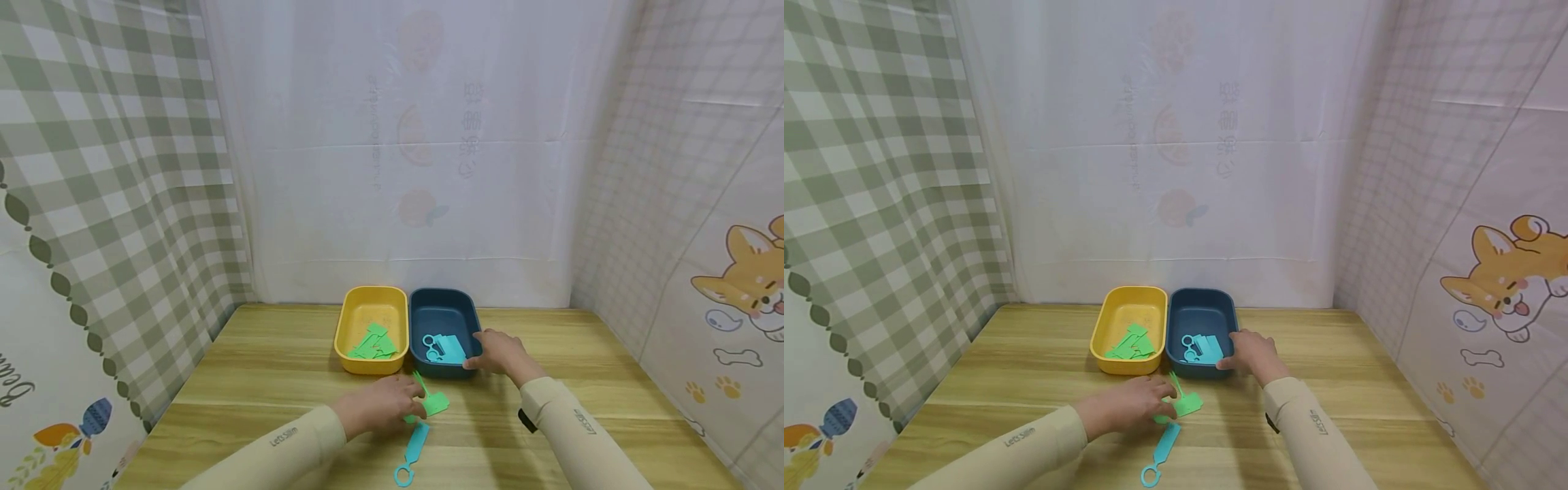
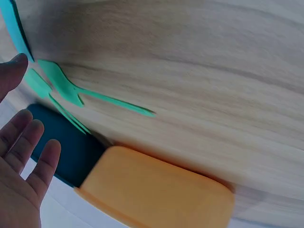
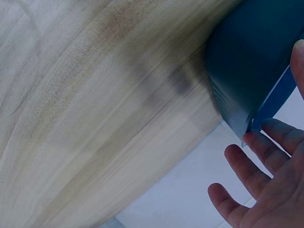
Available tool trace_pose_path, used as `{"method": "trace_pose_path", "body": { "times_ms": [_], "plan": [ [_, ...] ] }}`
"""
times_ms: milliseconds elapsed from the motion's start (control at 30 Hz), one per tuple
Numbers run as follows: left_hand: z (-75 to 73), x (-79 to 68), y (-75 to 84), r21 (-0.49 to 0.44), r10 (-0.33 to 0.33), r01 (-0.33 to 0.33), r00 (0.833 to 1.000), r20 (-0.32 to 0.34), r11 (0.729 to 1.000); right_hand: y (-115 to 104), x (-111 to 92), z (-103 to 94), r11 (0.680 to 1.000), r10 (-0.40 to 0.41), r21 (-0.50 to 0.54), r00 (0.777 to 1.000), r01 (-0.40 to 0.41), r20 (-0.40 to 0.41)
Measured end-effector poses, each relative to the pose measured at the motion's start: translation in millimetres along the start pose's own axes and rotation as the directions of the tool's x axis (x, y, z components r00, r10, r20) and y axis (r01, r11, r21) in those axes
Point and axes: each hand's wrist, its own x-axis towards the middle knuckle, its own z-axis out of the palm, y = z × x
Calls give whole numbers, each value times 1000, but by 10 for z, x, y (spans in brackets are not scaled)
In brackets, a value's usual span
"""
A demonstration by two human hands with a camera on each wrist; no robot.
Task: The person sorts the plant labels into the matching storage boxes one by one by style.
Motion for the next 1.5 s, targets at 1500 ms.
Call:
{"method": "trace_pose_path", "body": {
  "times_ms": [1500],
  "plan": [
    [12, 140, 119, 145, 11, -20, 998, 60, 989, -10, -18, -4, 1000, 6, -4, 1000, -6, 0]
  ]
}}
